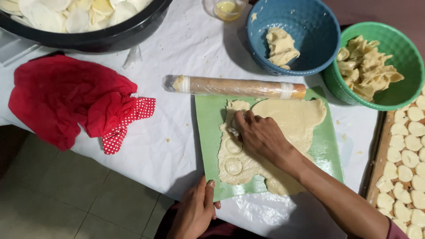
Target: Rolling out dough and cutting it into small circles using a mold to place on a drying tray
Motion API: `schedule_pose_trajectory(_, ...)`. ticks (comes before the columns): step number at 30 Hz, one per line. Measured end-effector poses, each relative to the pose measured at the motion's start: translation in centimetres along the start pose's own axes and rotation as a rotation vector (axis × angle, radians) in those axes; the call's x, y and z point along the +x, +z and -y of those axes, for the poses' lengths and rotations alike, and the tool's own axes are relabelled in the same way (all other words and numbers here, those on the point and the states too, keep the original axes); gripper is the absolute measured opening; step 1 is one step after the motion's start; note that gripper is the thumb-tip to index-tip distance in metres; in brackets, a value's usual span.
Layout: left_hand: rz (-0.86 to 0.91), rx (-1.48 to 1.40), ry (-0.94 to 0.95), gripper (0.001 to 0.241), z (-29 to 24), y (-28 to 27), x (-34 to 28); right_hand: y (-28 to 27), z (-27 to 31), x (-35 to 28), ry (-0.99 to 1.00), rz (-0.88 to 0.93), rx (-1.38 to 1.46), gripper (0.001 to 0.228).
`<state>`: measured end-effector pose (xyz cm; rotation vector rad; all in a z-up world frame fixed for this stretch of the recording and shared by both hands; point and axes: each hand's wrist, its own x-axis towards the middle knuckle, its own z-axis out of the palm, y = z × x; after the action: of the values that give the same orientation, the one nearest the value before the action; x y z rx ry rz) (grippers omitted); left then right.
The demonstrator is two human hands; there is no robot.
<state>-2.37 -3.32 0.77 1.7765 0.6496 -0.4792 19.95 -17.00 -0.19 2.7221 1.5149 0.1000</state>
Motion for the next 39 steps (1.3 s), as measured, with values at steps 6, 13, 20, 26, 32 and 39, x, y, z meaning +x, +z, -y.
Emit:
schedule_pose_trajectory(6, -0.029, -0.083, 0.008, 0.022, 0.7, 0.4, 0.1, -2.3, -1.0, 0.4, 0.206, 0.279, 0.284, 0.065)
schedule_pose_trajectory(13, -0.042, -0.102, 0.02, 0.025, 1.2, 0.6, 0.3, -6.7, -3.4, -0.9, 0.425, 0.08, 0.538, 0.035)
schedule_pose_trajectory(20, -0.009, -0.133, -0.034, 0.029, 1.2, 0.6, 0.6, -6.2, -4.7, -3.4, 0.621, 0.157, 0.88, 0.05)
schedule_pose_trajectory(26, 0.001, -0.093, -0.031, 0.034, 1.0, 0.3, 0.7, -6.8, -5.5, -3.4, 0.602, 0.021, 1.196, 0.049)
schedule_pose_trajectory(32, -0.022, -0.126, -0.008, 0.033, 1.7, 0.6, 1.1, -5.9, -6.6, -4.0, 0.622, 0.124, 0.35, 0.038)
schedule_pose_trajectory(39, 0.028, -0.046, -0.168, 0.035, -0.1, 0.0, 0.4, -2.5, -2.4, -7.7, 0.317, 0.289, 0.211, 0.056)
